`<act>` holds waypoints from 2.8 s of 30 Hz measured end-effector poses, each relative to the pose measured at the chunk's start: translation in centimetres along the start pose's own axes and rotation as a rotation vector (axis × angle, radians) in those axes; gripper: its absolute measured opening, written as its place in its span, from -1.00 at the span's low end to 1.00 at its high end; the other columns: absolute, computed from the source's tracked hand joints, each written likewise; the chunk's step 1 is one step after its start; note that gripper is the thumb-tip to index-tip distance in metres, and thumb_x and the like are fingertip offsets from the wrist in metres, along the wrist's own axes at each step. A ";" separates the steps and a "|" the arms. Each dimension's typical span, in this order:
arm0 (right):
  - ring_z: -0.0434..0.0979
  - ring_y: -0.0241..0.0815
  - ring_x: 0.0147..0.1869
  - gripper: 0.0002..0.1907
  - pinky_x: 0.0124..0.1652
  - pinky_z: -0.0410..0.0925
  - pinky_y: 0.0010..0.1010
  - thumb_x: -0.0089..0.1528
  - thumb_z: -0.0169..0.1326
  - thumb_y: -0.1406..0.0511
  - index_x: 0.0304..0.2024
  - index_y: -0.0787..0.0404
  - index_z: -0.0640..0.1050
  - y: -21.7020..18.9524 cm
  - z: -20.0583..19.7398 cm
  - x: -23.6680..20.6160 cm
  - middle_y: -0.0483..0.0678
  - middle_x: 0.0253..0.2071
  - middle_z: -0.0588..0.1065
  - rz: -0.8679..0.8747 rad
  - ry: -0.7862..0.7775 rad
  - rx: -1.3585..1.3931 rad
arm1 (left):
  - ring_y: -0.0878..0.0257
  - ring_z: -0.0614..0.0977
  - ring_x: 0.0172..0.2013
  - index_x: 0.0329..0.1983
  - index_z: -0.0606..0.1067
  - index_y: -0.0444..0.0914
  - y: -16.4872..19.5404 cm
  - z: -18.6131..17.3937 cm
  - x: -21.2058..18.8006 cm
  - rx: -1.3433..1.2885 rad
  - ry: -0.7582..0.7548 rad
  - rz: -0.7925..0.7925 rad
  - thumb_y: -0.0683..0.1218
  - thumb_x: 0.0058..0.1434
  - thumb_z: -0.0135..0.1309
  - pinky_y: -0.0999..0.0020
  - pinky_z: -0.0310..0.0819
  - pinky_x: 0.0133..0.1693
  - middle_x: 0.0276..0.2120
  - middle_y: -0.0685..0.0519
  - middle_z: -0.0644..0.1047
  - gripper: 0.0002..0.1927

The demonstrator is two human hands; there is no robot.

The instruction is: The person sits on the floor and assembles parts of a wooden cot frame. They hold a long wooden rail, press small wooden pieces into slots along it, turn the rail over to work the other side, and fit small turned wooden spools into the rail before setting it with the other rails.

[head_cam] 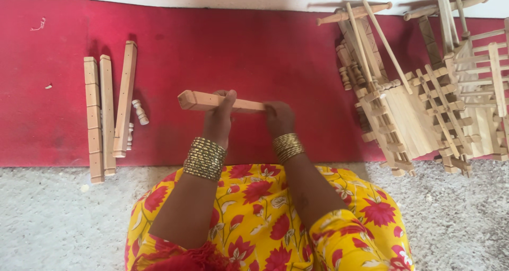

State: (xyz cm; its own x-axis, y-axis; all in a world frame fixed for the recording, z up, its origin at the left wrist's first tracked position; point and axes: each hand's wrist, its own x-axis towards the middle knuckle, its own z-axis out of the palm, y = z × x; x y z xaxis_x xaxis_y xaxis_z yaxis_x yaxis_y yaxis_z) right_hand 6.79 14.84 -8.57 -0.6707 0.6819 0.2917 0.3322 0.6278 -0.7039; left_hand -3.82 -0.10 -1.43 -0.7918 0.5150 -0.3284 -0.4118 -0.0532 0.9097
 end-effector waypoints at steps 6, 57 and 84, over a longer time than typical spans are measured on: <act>0.64 0.04 -0.09 -0.86 -0.06 0.48 -0.17 0.30 0.12 0.32 -0.20 0.21 0.68 -0.6 -0.6 0.3 0.07 -0.18 0.63 0.018 0.017 0.058 | 0.39 0.45 -0.41 -0.10 0.51 -0.30 0.7 0.4 -0.7 0.153 -0.022 0.132 0.08 0.30 0.18 0.47 0.40 -0.40 -0.37 0.08 0.48 -0.65; 0.44 0.24 0.32 -0.63 0.31 0.33 0.00 0.32 -0.09 0.43 0.18 0.34 0.43 -6.0 -5.1 -1.2 0.23 0.16 0.46 -0.532 0.143 -0.256 | 0.02 0.57 0.02 -0.07 0.36 -0.10 1.8 1.2 -5.3 -0.728 0.017 0.081 0.45 0.21 -0.08 0.00 0.53 0.06 -0.01 -0.04 0.51 -0.41; 0.62 0.10 0.01 -0.70 -0.06 0.50 -0.12 0.32 0.12 0.29 0.04 0.35 0.57 -12.6 -4.2 -0.2 0.16 -0.02 0.58 -0.651 -0.019 -0.199 | 0.24 0.65 -0.27 0.12 0.31 -0.31 2.3 1.5 0.2 -0.580 0.214 0.033 -0.07 0.36 -0.03 0.37 0.69 -0.27 -0.21 -0.01 0.53 -0.67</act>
State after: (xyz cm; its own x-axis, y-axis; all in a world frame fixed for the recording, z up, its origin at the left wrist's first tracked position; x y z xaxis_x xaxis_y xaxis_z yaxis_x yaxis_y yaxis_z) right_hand 5.47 8.35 2.98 -0.7862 0.1365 0.6028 -0.0282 0.9664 -0.2556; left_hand -4.31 1.13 1.01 -0.8566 0.3253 -0.4006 -0.5160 -0.5537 0.6536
